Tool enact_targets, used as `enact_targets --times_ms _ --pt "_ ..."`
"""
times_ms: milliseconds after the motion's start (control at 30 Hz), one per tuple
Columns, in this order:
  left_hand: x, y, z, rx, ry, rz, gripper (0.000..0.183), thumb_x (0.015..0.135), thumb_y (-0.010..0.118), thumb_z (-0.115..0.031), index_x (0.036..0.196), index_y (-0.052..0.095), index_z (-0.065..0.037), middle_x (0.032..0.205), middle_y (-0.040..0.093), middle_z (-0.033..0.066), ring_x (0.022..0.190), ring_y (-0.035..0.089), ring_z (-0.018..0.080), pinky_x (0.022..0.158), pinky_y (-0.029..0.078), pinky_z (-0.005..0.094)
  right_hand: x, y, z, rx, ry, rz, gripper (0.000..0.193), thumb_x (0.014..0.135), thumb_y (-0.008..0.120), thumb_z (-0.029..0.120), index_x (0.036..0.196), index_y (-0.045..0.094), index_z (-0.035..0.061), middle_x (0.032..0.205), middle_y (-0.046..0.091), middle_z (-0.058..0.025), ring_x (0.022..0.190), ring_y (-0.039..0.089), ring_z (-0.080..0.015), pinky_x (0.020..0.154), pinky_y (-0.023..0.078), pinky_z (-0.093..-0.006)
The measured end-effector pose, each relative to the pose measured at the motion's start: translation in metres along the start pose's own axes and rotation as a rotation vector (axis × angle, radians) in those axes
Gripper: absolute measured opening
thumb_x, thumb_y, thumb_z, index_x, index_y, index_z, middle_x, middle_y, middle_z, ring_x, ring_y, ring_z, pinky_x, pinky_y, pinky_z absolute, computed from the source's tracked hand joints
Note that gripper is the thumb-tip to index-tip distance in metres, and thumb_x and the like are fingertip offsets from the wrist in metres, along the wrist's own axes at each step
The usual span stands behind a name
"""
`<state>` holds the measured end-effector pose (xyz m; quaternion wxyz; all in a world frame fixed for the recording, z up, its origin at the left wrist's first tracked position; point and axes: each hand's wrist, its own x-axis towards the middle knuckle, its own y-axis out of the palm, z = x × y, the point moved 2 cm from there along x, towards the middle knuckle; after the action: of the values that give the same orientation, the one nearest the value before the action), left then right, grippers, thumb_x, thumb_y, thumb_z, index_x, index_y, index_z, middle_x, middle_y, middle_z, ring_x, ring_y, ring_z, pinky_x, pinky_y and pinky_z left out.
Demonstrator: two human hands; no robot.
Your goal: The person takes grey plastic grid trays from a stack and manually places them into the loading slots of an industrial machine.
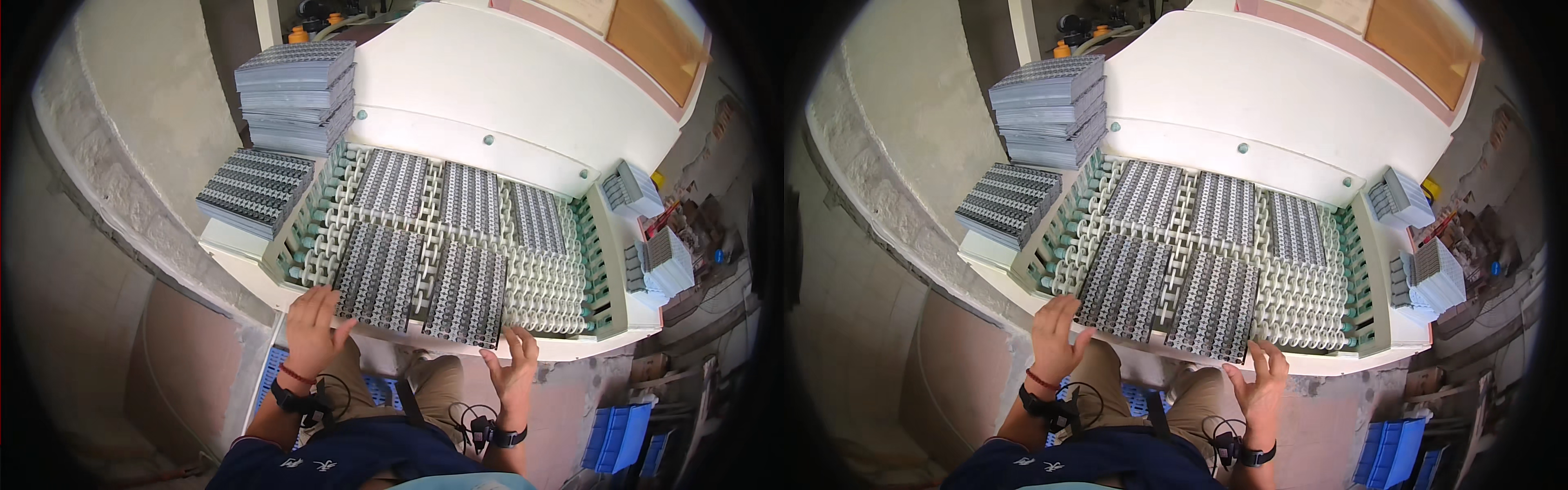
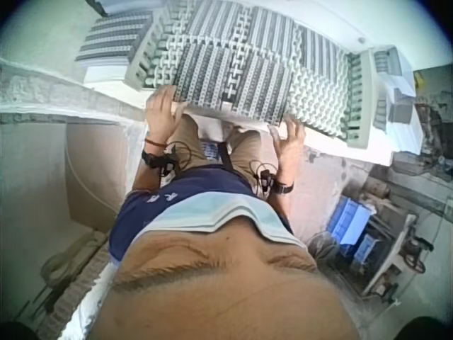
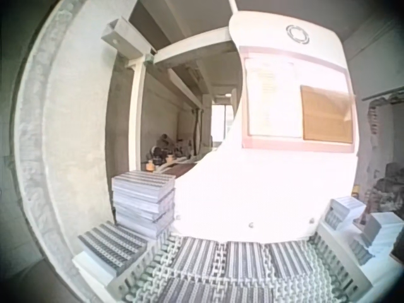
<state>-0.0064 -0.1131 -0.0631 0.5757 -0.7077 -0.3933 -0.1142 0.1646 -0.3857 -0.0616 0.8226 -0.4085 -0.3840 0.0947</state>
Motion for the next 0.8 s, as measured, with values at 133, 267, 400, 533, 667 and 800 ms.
enact_targets --times_ms 133,267,400,533,667,800 --pt "-0.002 0.029 -0.018 0.038 0.271 0.247 0.051 0.076 0.063 -0.034 0.121 0.050 -0.015 0.129 0.044 0.0110 0.122 0.037 0.0288 0.104 0.021 0.0502 0.005 0.020 0.003 -0.035 -0.146 0.112 0.041 0.068 0.074 0.021 0.104 0.061 0.0056 0.113 0.054 -0.0130 0.110 0.047 -0.0330 0.094 0.037 -0.0428" --pt "-0.006 0.040 -0.010 0.077 0.240 0.334 0.052 0.076 0.062 -0.038 0.121 0.050 -0.017 0.130 0.043 0.0096 0.127 0.033 0.0276 0.105 0.015 0.0540 0.011 0.037 -0.004 0.093 -0.123 0.135 0.028 0.072 0.069 0.014 0.098 0.064 0.0043 0.109 0.058 -0.0142 0.112 0.049 -0.0326 0.097 0.035 -0.0448" --pt "0.013 0.027 -0.019 0.012 0.282 0.254 0.049 0.077 0.062 -0.038 0.118 0.052 -0.013 0.128 0.044 0.0106 0.126 0.033 0.0280 0.105 0.016 0.0542 0.006 0.025 -0.012 0.100 -0.043 0.074 0.026 0.073 0.069 0.012 0.097 0.063 0.0031 0.107 0.058 -0.0150 0.110 0.050 -0.0338 0.094 0.038 -0.0437" --pt "0.049 -0.008 -0.001 0.157 0.145 -0.115 0.046 0.076 0.064 -0.026 0.115 0.052 -0.005 0.123 0.046 0.0138 0.121 0.037 0.0323 0.103 0.020 0.0538 0.004 0.021 -0.008 0.231 0.036 0.046 0.026 0.073 0.069 0.009 0.097 0.062 0.0015 0.104 0.058 -0.0156 0.103 0.053 -0.0339 0.088 0.042 -0.0403" --pt "0.083 -0.035 0.026 0.349 -0.004 -0.297 0.044 0.076 0.064 -0.020 0.114 0.052 -0.002 0.120 0.048 0.0150 0.119 0.039 0.0346 0.103 0.021 0.0542 0.004 0.019 -0.004 0.245 0.023 0.034 0.020 0.074 0.068 0.008 0.092 0.062 0.0013 0.101 0.058 -0.0157 0.097 0.054 -0.0332 0.085 0.043 -0.0394" --pt "0.095 -0.036 0.055 0.531 -0.072 -0.237 0.037 0.073 0.062 -0.013 0.108 0.055 -0.001 0.111 0.055 0.0129 0.115 0.042 0.0344 0.103 0.021 0.0544 0.002 0.019 -0.004 0.261 0.036 0.061 0.016 0.075 0.067 0.007 0.089 0.062 0.0010 0.097 0.059 -0.0159 0.092 0.056 -0.0334 0.080 0.045 -0.0392"
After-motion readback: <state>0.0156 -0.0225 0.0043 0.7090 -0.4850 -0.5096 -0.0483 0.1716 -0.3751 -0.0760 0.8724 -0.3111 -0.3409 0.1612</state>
